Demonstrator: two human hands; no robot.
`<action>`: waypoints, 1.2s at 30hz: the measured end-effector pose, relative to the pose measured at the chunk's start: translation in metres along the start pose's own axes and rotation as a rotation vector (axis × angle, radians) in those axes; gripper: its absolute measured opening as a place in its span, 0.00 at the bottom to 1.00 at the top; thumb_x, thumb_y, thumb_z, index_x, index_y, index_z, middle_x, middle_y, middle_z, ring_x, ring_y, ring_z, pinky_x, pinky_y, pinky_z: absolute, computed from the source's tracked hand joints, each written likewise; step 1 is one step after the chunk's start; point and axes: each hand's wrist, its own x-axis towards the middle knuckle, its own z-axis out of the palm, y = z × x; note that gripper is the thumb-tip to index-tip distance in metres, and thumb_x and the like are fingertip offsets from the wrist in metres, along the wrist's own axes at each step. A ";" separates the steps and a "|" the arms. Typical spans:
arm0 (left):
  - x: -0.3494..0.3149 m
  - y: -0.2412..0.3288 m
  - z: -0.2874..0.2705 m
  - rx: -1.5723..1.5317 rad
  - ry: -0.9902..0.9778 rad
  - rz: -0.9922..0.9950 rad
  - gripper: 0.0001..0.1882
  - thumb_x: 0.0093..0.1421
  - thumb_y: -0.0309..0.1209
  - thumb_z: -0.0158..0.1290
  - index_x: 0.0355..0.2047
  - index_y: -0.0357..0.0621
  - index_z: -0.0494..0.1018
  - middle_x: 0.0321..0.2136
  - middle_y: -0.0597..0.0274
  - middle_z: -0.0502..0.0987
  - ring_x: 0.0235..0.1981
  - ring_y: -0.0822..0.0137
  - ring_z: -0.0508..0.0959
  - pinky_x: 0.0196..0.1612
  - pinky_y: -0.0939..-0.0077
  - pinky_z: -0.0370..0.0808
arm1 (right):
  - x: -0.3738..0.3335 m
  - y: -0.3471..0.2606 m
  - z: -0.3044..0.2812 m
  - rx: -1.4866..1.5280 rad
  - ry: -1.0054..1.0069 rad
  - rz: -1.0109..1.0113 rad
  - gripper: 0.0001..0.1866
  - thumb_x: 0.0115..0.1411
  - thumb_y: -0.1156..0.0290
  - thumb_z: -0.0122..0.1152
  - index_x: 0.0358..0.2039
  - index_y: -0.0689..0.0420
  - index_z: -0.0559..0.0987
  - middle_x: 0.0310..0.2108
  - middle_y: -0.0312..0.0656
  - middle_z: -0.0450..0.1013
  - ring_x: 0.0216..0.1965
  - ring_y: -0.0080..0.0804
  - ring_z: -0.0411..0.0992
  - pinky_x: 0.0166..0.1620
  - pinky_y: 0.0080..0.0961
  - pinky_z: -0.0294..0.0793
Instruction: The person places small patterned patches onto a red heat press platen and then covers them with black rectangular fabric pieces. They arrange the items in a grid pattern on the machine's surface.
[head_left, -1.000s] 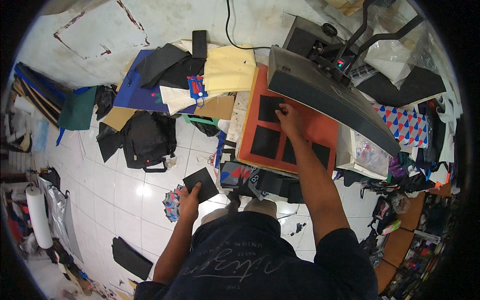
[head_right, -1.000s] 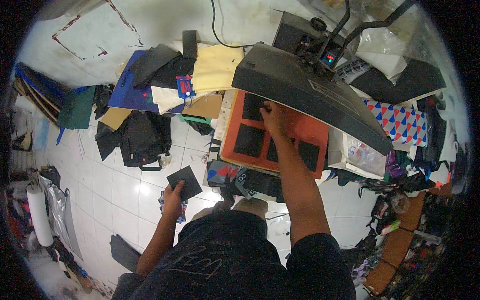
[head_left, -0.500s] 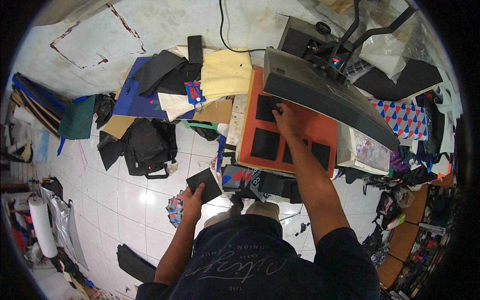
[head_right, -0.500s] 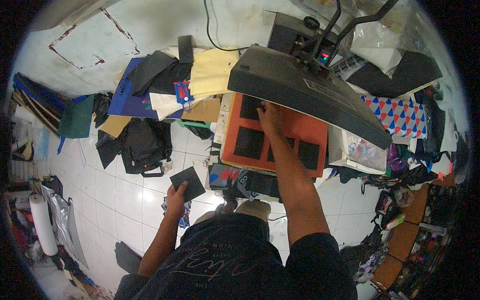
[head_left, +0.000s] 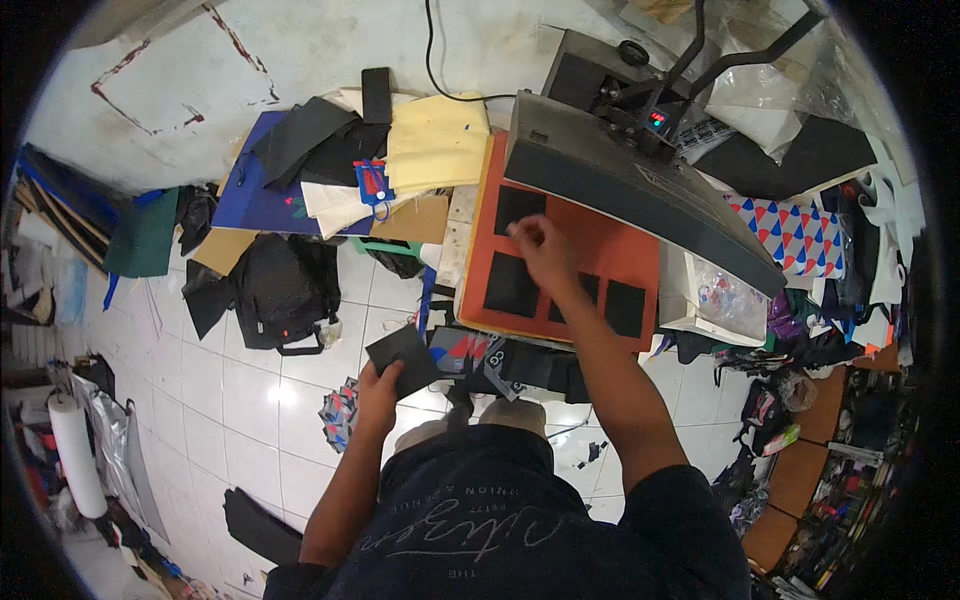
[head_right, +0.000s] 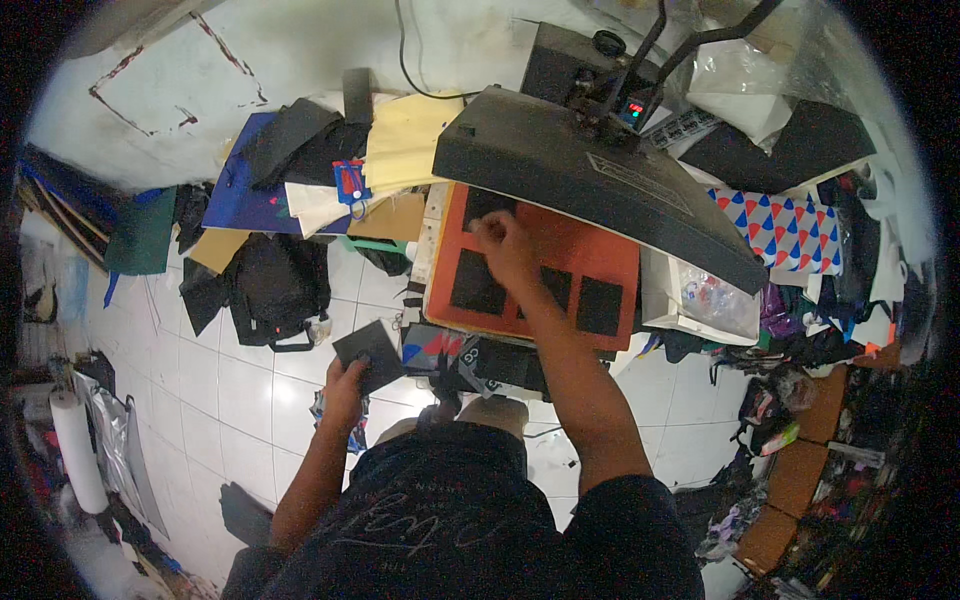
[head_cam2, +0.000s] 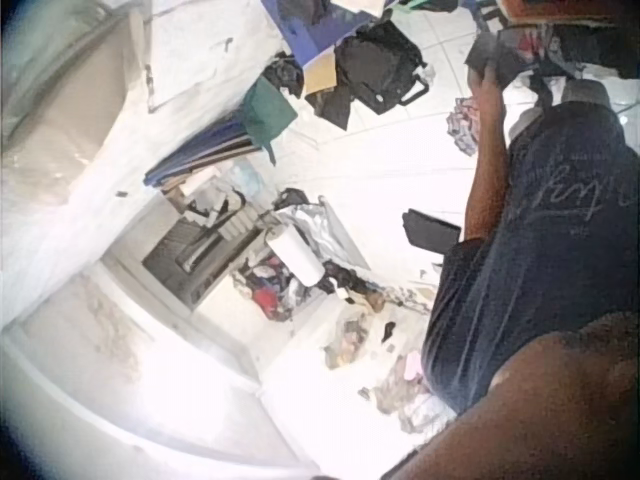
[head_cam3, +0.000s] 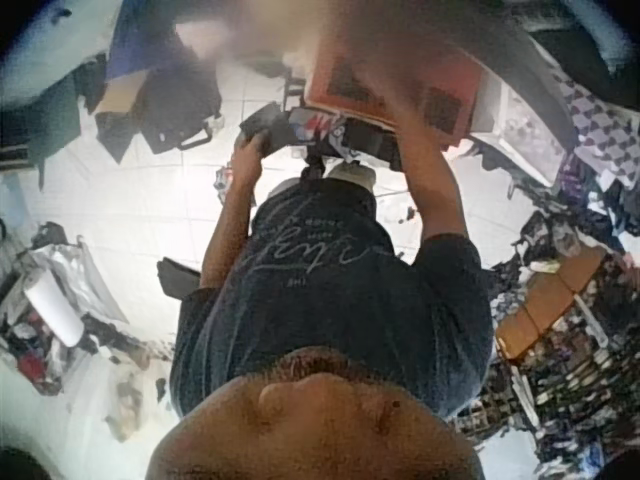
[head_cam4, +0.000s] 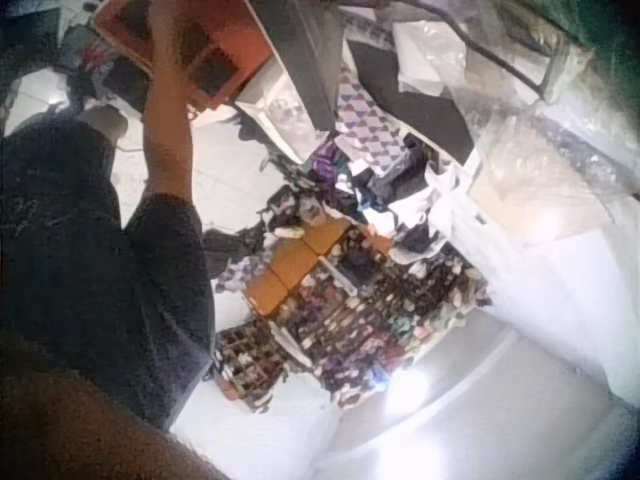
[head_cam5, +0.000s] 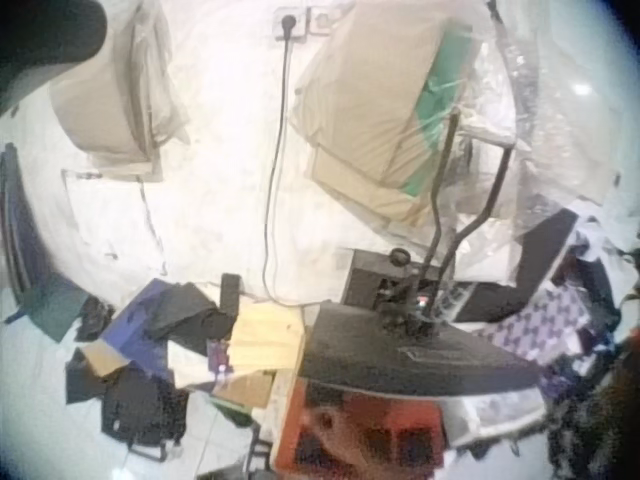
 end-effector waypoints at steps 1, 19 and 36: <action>0.003 0.007 0.010 -0.012 -0.040 0.007 0.13 0.58 0.26 0.53 0.44 0.36 0.72 0.37 0.61 0.77 0.36 0.70 0.77 0.42 0.77 0.74 | -0.022 -0.010 0.002 0.073 -0.118 -0.028 0.21 0.56 0.52 0.63 0.39 0.58 0.77 0.28 0.38 0.74 0.30 0.29 0.73 0.33 0.27 0.71; 0.007 0.038 0.086 0.323 -0.418 0.600 0.14 0.51 0.15 0.52 0.39 0.40 0.75 0.41 0.56 0.77 0.46 0.63 0.75 0.51 0.72 0.69 | -0.110 -0.020 -0.040 0.903 -0.676 0.691 0.14 0.58 0.60 0.63 0.29 0.57 0.74 0.22 0.32 0.67 0.21 0.18 0.65 0.20 0.15 0.58; -0.034 -0.086 -0.016 0.633 0.210 0.251 0.12 0.57 0.26 0.55 0.42 0.36 0.73 0.36 0.58 0.77 0.33 0.70 0.76 0.39 0.75 0.72 | 0.049 0.130 -0.095 -0.068 -0.023 0.221 0.18 0.56 0.61 0.65 0.39 0.62 0.75 0.31 0.41 0.72 0.28 0.25 0.71 0.33 0.26 0.72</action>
